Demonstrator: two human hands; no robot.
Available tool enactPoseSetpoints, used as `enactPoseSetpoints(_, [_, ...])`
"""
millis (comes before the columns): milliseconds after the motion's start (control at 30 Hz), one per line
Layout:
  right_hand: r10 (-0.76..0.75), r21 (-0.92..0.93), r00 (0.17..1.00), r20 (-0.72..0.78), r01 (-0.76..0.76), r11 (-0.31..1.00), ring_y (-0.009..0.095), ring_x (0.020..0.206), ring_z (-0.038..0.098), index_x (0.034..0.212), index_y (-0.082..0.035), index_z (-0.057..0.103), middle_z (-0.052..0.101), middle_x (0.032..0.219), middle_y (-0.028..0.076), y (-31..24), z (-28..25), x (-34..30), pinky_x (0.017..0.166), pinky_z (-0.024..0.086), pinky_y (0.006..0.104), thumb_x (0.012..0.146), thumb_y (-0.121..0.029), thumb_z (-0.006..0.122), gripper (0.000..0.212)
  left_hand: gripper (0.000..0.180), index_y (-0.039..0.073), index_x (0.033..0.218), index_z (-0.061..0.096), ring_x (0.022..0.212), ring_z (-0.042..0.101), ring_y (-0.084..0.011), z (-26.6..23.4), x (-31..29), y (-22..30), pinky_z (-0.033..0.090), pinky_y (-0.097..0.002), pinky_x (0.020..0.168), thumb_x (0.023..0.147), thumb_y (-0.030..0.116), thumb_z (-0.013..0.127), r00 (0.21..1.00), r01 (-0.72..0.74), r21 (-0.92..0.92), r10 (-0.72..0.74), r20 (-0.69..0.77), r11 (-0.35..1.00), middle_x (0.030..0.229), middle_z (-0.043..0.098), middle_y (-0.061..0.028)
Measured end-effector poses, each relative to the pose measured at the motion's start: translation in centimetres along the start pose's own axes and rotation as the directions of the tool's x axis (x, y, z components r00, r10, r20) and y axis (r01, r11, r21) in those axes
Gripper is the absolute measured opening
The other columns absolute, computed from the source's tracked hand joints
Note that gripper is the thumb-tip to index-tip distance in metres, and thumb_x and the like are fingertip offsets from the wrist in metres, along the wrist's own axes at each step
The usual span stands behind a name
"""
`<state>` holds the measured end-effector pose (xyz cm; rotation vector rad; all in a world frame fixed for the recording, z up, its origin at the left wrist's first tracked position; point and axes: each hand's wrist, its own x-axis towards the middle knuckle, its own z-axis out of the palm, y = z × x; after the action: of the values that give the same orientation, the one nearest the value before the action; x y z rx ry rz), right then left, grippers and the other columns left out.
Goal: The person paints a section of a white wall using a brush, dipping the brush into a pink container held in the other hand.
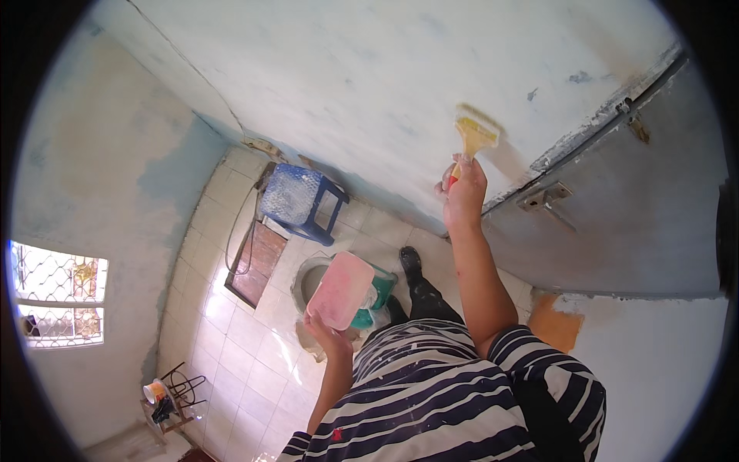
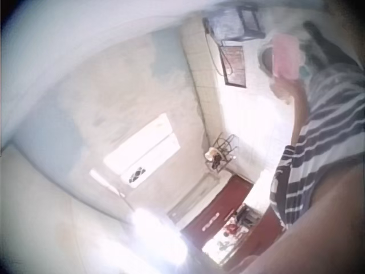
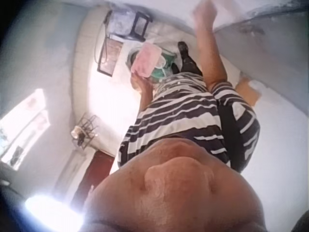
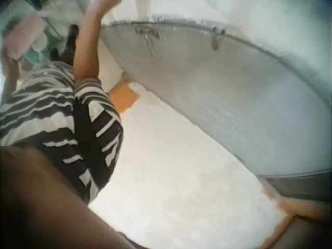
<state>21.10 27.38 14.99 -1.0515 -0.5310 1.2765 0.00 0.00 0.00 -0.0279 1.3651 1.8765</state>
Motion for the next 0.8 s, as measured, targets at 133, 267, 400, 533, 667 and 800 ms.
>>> enactPoseSetpoints(133, [-0.168, -0.201, 0.984, 0.051, 0.175, 0.964, 0.010, 0.049, 0.040, 0.095, -0.004, 0.053, 0.044, 0.061, 0.000, 4.3, -2.3, -0.1, 0.049, 0.040, 0.0296, 0.102, -0.030, 0.045, 0.028, 0.050, 0.008, 0.133, 0.035, 0.126, 0.046, -0.0265, 0.0, -0.8, 0.8, 0.041, -0.0405, 0.105, 0.098, 0.039, 0.052, 1.000, 0.005, 0.023, -0.005, 0.000, 1.000, 0.131, 0.045, -0.0125])
enactPoseSetpoints(267, [-0.199, -0.532, 0.980, -0.009, 0.164, 0.831, 0.021, 0.061, 0.051, 0.096, -0.002, 0.051, 0.053, 0.070, 0.007, 16.9, -12.9, 8.0, 0.060, 0.045, 0.0366, 0.102, -0.028, 0.043, 0.028, 0.045, 0.007, 0.132, 0.035, 0.125, 0.046, -0.0261, 0.5, -0.6, -0.6, 0.041, -0.0398, 0.105, 0.100, 0.035, 0.049, 0.992, -0.002, 0.002, 0.001, 0.123, 1.000, 0.131, 0.045, -0.0124])
enactPoseSetpoints(400, [-0.154, -0.789, 0.982, -0.112, 0.006, 0.615, 0.032, 0.079, 0.059, 0.104, 0.001, 0.052, 0.058, 0.079, 0.014, 25.2, -18.5, 8.3, 0.071, 0.046, 0.0419, 0.101, -0.026, 0.043, 0.028, 0.044, 0.007, 0.133, 0.036, 0.126, 0.046, -0.0259, -0.6, -0.9, 0.1, 0.040, -0.0392, 0.106, 0.100, 0.033, 0.048, 0.995, 0.024, 0.031, -0.027, 0.096, 0.999, 0.131, 0.046, -0.0128])
enactPoseSetpoints(533, [0.091, -0.619, 0.983, -0.159, -0.171, 0.767, 0.029, 0.073, 0.062, 0.108, 0.001, 0.054, 0.058, 0.074, 0.013, 28.5, -22.0, 8.4, 0.068, 0.047, 0.0439, 0.100, -0.026, 0.043, 0.030, 0.043, 0.006, 0.133, 0.036, 0.124, 0.048, -0.0260, -0.7, -1.4, 0.8, 0.040, -0.0387, 0.105, 0.100, 0.032, 0.048, 0.997, -0.056, 0.121, 0.050, 0.055, 0.991, 0.130, 0.047, -0.0136])
enactPoseSetpoints(667, [0.529, -0.203, 0.816, -0.233, -0.573, 0.794, 0.015, 0.044, 0.040, 0.087, -0.009, 0.052, 0.044, 0.058, 0.002, 26.4, -21.9, 9.2, 0.046, 0.040, 0.0339, 0.102, -0.030, 0.044, 0.027, 0.042, 0.005, 0.132, 0.037, 0.122, 0.050, -0.0257, -0.4, -1.4, 0.9, 0.042, -0.0386, 0.104, 0.099, 0.029, 0.048, 0.997, -0.054, 0.087, 0.049, 0.063, 0.995, 0.128, 0.048, -0.0138])
enactPoseSetpoints(800, [0.516, 0.007, 0.825, -0.231, -0.529, 0.849, 0.014, 0.042, 0.030, 0.085, -0.010, 0.051, 0.038, 0.053, 0.000, 17.5, -17.8, 10.3, 0.058, 0.043, 0.0342, 0.102, -0.031, 0.044, 0.027, 0.042, 0.004, 0.131, 0.037, 0.122, 0.050, -0.0255, -0.1, -1.4, 0.6, 0.043, -0.0387, 0.103, 0.099, 0.028, 0.048, 0.990, -0.093, 0.064, 0.085, 0.109, 0.994, 0.127, 0.049, -0.0136])
